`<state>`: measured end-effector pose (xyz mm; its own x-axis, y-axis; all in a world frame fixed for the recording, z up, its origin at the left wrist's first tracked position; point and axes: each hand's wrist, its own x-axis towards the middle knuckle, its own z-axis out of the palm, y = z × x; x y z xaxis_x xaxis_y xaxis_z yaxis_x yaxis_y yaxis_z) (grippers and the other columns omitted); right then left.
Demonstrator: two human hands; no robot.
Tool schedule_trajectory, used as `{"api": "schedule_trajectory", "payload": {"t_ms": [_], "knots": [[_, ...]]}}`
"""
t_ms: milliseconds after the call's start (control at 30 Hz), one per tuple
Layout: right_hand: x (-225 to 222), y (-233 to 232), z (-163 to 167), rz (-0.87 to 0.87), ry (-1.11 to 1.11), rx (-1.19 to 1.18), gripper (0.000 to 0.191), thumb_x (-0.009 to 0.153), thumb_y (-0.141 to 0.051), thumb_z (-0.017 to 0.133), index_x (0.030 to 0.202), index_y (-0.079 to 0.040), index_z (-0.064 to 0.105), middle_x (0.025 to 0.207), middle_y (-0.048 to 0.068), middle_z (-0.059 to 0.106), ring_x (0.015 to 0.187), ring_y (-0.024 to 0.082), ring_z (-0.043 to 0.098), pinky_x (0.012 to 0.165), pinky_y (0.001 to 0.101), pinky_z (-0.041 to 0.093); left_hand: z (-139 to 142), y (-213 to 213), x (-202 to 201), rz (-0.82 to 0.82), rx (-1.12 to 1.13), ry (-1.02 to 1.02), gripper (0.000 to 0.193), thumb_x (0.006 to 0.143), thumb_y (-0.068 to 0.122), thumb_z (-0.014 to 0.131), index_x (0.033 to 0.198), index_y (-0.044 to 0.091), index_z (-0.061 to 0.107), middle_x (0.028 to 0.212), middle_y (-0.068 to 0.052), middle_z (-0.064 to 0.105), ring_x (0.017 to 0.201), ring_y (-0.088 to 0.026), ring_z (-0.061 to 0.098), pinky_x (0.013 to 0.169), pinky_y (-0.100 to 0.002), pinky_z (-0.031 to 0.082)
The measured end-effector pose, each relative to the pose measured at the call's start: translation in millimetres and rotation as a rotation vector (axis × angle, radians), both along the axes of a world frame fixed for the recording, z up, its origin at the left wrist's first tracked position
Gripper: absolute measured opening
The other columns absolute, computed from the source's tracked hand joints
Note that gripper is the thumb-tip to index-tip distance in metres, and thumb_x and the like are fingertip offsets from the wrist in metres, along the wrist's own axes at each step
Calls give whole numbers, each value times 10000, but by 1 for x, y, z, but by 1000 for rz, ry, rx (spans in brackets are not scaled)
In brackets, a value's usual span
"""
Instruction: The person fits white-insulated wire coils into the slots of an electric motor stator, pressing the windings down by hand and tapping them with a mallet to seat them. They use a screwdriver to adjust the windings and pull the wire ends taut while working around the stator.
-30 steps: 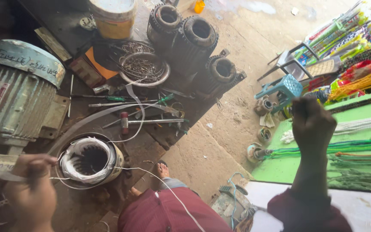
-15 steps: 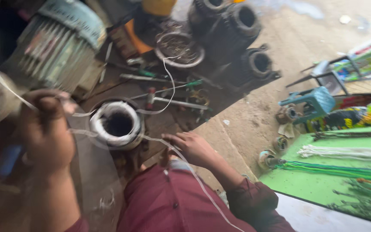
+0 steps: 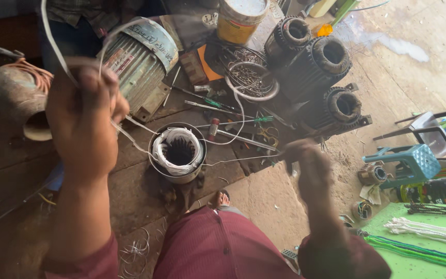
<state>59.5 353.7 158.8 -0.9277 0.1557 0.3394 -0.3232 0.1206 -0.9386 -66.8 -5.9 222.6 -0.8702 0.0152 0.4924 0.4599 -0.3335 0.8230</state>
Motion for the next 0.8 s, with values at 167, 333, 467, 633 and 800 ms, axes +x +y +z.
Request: {"api": "schedule_trajectory", "payload": {"t_ms": [167,333,467,633,800], "knots": [[-5,-7,75,30,-17,301,439,1158,-297,440,1038,36,700,793,45,645,655,73,555,612,232,450,61,41,-11,-104,-64,172,218,1176,273,558,1108,66,560,967,36,597,639,-20,427,564,-207,377],[9,-33,121,31,99,483,377,1136,-253,456,1075,44,681,883,69,651,759,120,589,703,271,475,96,70,-1,-248,-80,281,285,1271,274,543,1121,43,614,883,24,563,641,-34,421,589,-201,355],[26,4,149,25,277,278,343,1132,-234,463,1133,50,656,983,103,642,871,170,595,799,313,480,105,39,-2,-53,-180,291,303,1228,315,510,1156,47,630,995,-1,668,709,-33,538,621,-186,430],[50,44,174,200,376,208,318,1127,-210,472,1205,58,625,1109,145,630,1011,234,603,920,365,485,104,-7,10,64,-299,250,261,1176,279,506,1177,49,629,1015,-11,666,790,-64,591,697,-206,472],[56,36,174,806,261,286,317,1122,-186,480,1278,66,594,1234,186,618,1151,297,610,1040,417,491,107,-17,78,83,-483,434,178,1095,206,569,1153,48,628,1007,-33,679,821,-96,637,731,-229,510]]}}
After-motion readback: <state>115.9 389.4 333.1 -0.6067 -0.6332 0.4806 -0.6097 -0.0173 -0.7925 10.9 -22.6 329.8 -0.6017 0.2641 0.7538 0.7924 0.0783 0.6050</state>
